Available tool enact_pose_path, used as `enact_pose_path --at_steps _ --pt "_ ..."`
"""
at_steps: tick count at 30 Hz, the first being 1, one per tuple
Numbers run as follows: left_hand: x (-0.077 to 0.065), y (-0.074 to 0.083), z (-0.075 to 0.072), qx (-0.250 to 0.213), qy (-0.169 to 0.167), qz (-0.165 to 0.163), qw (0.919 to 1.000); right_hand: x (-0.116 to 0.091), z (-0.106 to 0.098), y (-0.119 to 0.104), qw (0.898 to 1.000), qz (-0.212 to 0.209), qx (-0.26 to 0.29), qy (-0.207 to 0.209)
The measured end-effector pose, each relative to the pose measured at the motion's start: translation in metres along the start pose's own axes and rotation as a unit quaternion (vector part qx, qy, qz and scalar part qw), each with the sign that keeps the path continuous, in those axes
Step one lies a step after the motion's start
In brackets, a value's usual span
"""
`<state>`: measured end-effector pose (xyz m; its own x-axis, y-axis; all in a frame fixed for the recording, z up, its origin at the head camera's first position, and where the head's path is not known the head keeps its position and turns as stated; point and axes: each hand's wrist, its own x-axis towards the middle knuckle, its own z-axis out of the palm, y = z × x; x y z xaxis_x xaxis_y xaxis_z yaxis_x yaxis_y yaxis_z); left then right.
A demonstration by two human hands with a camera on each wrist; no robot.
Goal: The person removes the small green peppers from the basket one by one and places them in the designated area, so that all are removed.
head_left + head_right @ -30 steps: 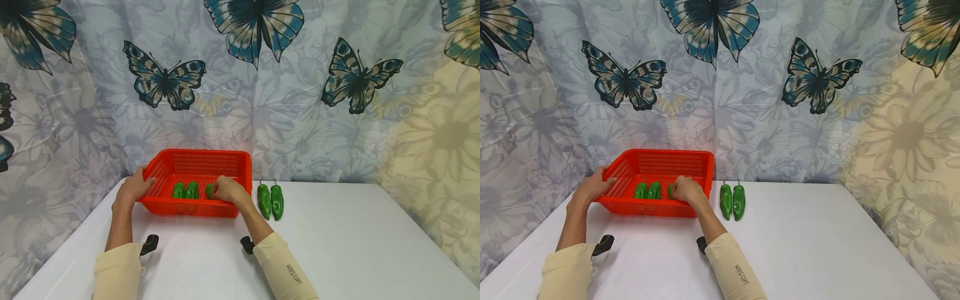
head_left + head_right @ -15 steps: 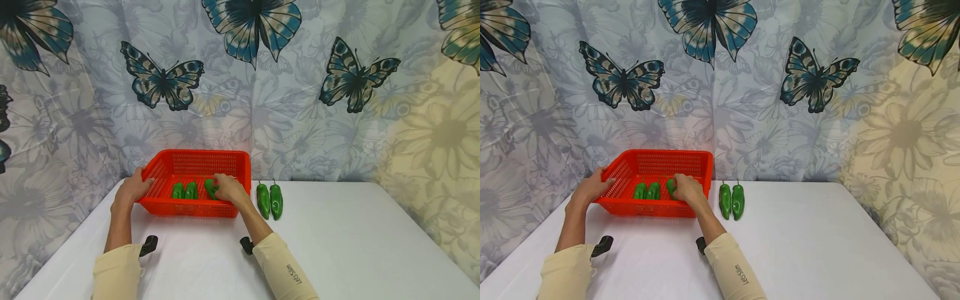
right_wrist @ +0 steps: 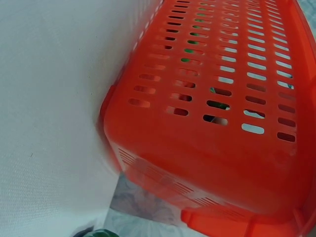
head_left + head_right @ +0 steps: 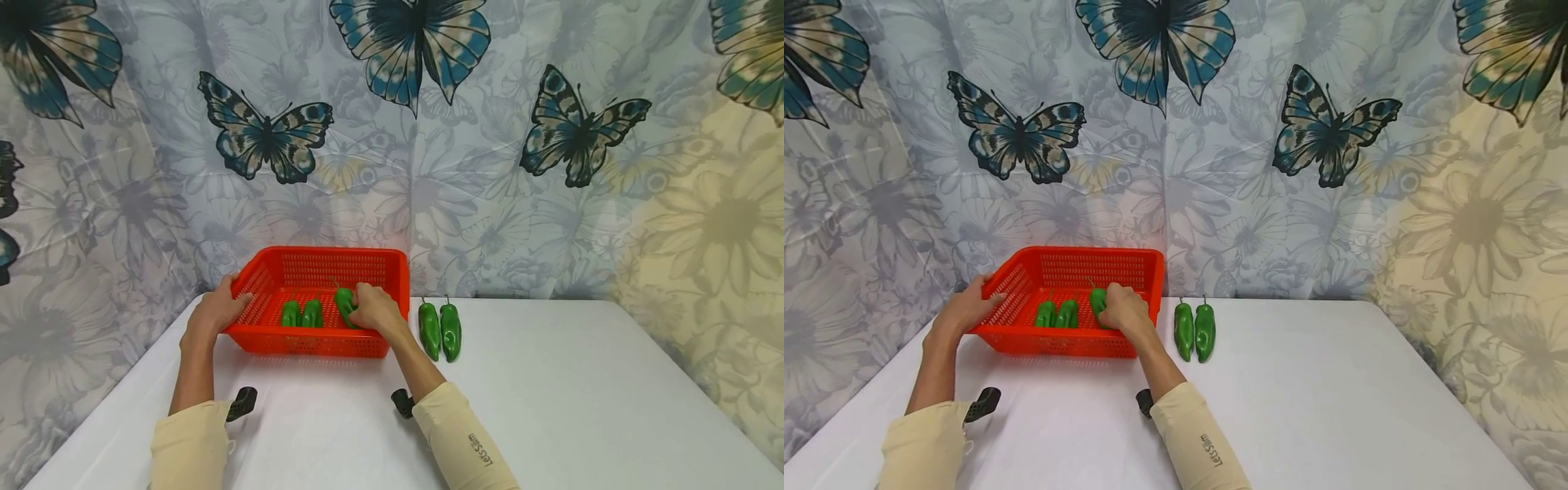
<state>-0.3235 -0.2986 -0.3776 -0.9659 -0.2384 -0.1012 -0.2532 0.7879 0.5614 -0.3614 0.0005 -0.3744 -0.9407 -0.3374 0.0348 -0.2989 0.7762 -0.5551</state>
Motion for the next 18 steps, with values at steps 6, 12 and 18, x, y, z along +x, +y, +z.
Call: enact_pose_path --at_steps 6,12,18 --pt "0.0019 -0.0005 -0.0007 0.005 -0.001 0.002 1.0000 -0.0021 -0.0016 -0.0009 1.000 0.009 -0.007 0.014" --pt "0.0017 -0.0017 -0.0021 0.000 -0.002 0.003 1.0000 -0.0044 -0.0017 -0.0034 0.999 0.004 -0.007 0.034" --pt "0.0000 -0.0007 -0.0011 -0.003 -0.004 0.005 1.0000 -0.0060 -0.0018 -0.0031 0.999 0.008 0.008 0.043"
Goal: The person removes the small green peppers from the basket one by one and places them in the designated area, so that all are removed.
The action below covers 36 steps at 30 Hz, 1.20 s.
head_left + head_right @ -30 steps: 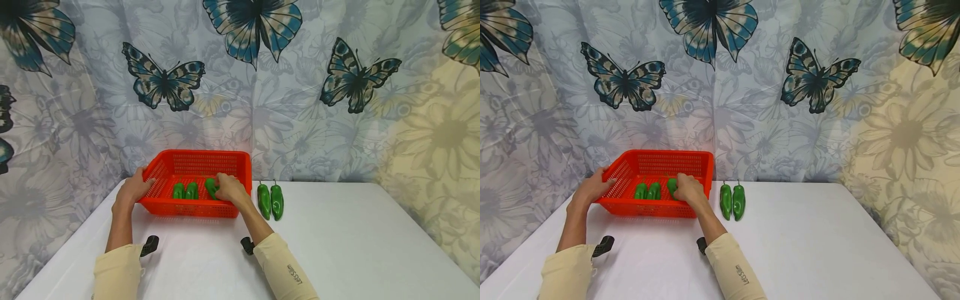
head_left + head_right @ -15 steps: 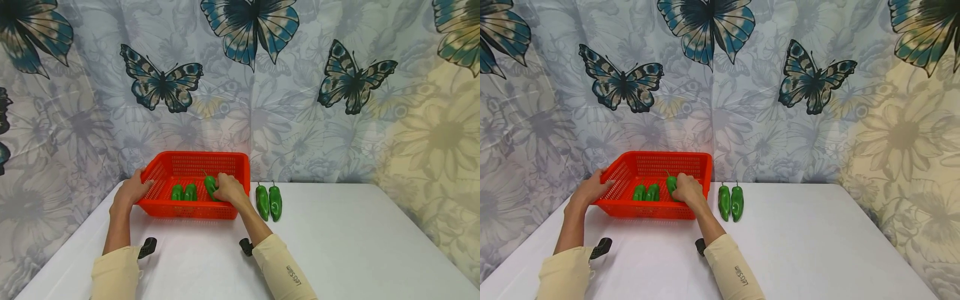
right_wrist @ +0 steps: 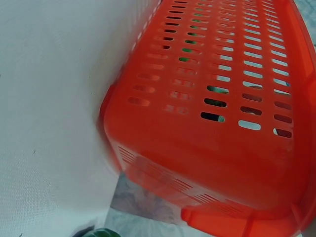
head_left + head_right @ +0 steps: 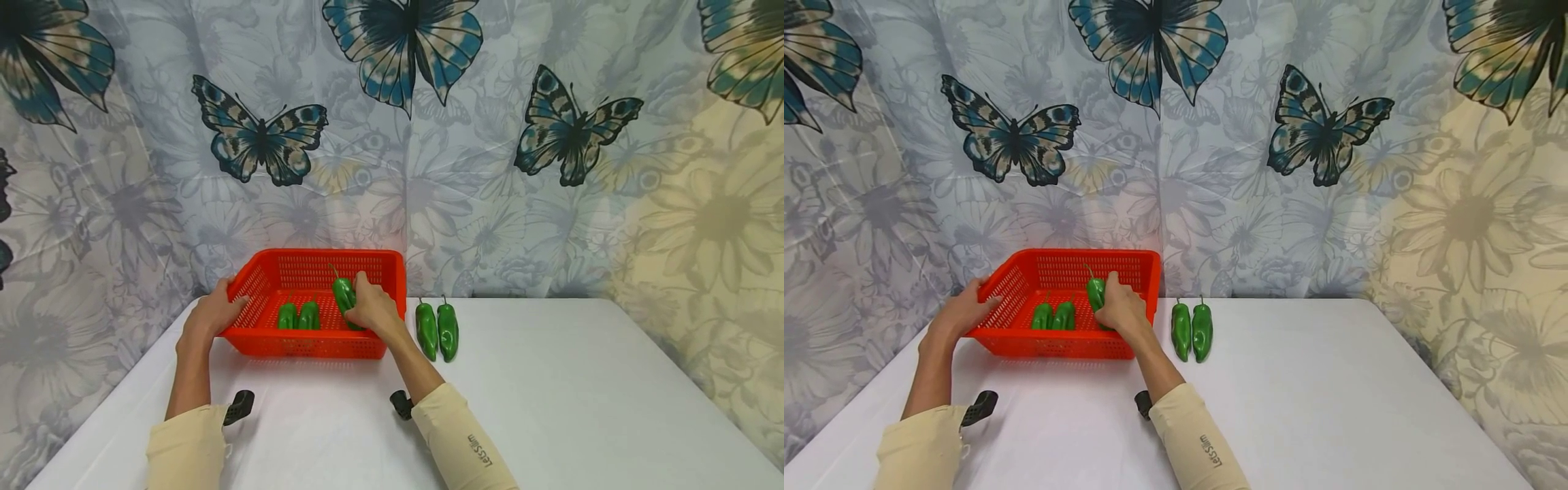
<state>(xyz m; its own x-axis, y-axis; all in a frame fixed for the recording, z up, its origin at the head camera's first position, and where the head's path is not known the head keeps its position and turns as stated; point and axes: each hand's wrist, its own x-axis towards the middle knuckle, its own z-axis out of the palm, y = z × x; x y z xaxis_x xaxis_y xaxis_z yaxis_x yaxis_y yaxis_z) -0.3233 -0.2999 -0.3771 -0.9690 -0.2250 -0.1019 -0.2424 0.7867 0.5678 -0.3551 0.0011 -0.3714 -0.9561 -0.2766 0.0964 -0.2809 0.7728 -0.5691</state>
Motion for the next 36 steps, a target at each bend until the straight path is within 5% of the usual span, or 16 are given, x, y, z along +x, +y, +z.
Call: enact_pose_path --at_steps 20,36 --pt "-0.001 -0.002 -0.002 0.003 -0.001 0.000 1.0000 -0.007 -0.009 -0.003 0.998 -0.027 0.048 0.023" --pt "0.000 0.000 0.003 0.007 0.002 -0.002 1.0000 -0.026 -0.081 0.007 0.991 -0.055 0.114 0.051"
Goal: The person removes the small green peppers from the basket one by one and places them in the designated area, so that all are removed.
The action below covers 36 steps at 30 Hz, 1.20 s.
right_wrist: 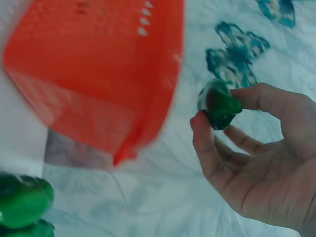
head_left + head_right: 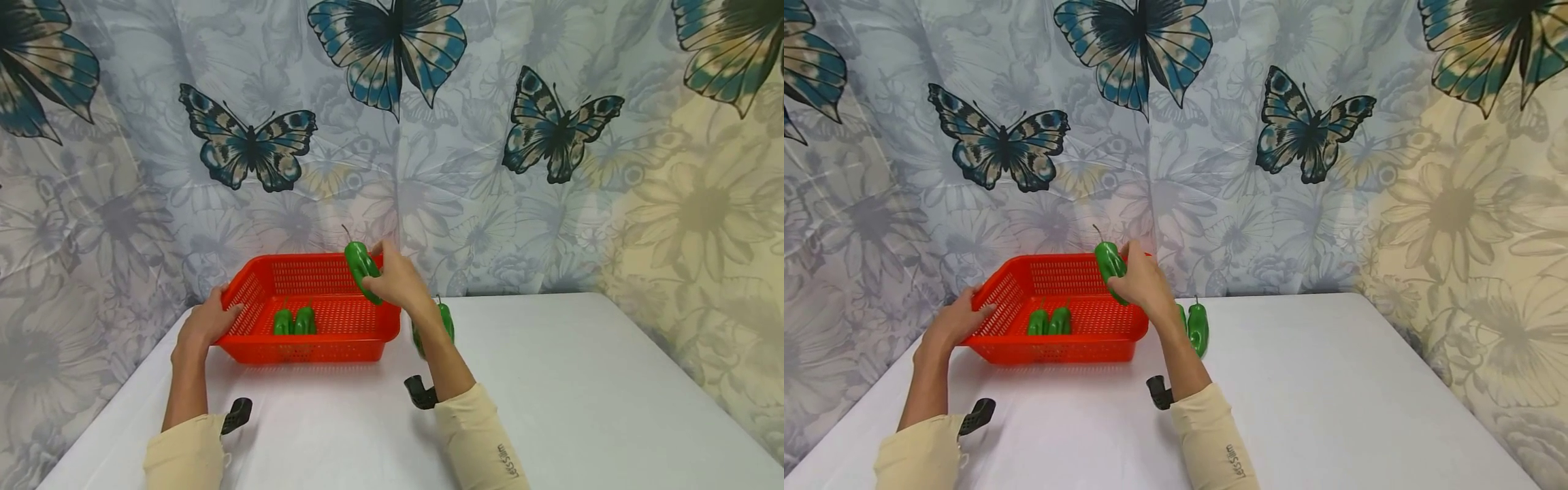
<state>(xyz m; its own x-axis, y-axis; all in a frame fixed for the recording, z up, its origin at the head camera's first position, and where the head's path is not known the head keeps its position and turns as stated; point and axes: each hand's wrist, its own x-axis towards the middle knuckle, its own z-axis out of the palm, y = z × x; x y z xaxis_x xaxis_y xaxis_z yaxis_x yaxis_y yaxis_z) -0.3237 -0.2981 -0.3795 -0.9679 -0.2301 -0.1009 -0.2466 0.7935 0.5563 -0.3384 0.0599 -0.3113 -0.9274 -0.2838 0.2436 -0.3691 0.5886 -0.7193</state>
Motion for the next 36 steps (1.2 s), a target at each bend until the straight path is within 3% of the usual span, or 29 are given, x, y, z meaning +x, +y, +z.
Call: enact_pose_path --at_steps 12,15,21,28,36 --pt "-0.003 0.001 0.002 -0.008 0.013 -0.030 0.9994 -0.008 -0.051 0.030 0.997 0.069 -0.025 0.024" --pt "-0.004 0.001 0.003 -0.008 0.010 -0.039 0.9992 -0.010 -0.062 0.043 0.994 0.092 -0.048 0.014" --pt "-0.003 0.002 0.001 -0.014 0.006 -0.026 0.9995 -0.016 -0.081 0.064 0.986 0.145 -0.080 -0.012" --pt "-0.001 0.002 0.000 -0.021 0.001 -0.022 0.9995 -0.023 -0.089 0.081 0.974 0.196 -0.097 -0.060" --pt "0.002 -0.002 0.000 -0.019 0.000 -0.019 0.9996 -0.022 -0.085 0.097 0.956 0.246 -0.140 -0.078"
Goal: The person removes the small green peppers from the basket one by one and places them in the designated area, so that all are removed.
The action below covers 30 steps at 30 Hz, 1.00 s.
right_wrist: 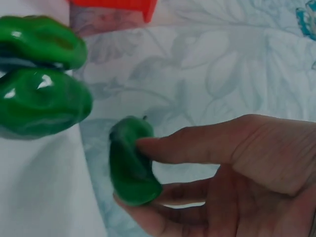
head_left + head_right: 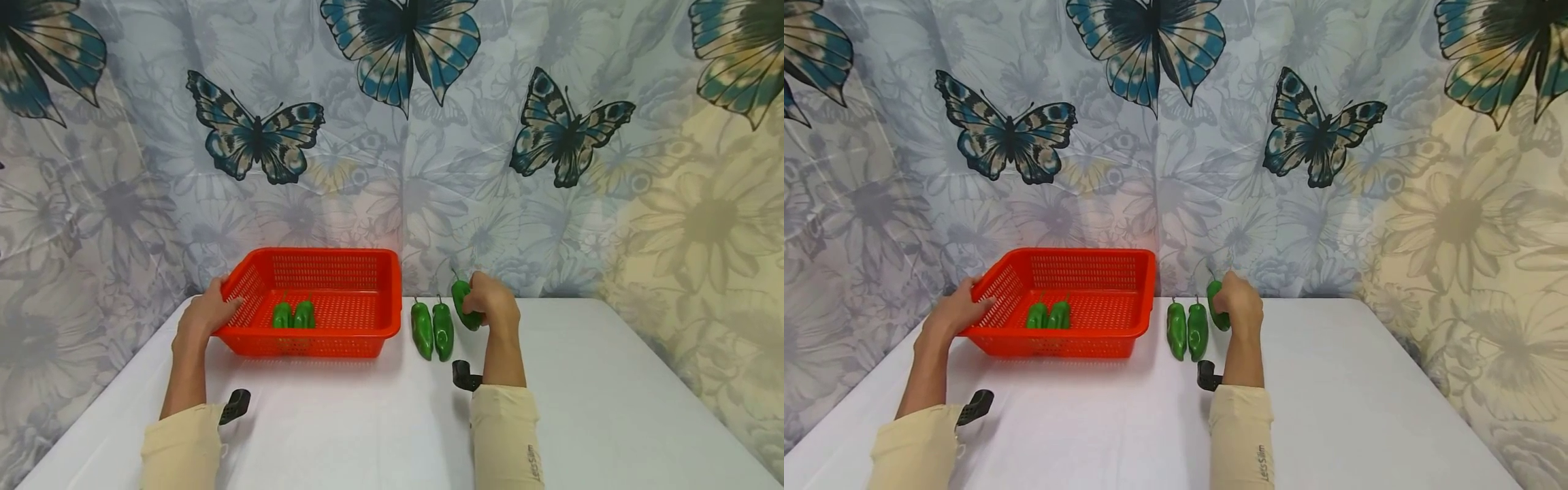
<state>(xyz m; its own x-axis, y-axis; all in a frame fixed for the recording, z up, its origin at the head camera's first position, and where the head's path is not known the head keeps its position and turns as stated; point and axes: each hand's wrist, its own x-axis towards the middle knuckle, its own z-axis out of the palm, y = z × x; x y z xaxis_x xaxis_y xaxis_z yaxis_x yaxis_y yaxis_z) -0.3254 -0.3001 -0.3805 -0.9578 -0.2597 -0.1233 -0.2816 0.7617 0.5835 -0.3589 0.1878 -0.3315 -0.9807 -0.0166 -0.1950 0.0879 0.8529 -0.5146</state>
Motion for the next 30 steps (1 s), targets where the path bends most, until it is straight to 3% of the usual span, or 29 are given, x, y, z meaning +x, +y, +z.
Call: enact_pose_path --at_steps 5,14,30 --pt "0.000 0.000 0.000 -0.002 -0.003 -0.008 1.0000 0.008 0.007 0.008 0.999 0.042 -0.020 -0.022" --pt "0.000 0.000 -0.001 -0.006 -0.002 0.006 1.0000 0.023 0.022 0.017 0.996 0.061 -0.037 -0.055" --pt "-0.002 0.001 -0.004 -0.007 -0.010 0.000 0.9999 0.018 0.019 0.018 0.995 0.057 0.007 -0.078"
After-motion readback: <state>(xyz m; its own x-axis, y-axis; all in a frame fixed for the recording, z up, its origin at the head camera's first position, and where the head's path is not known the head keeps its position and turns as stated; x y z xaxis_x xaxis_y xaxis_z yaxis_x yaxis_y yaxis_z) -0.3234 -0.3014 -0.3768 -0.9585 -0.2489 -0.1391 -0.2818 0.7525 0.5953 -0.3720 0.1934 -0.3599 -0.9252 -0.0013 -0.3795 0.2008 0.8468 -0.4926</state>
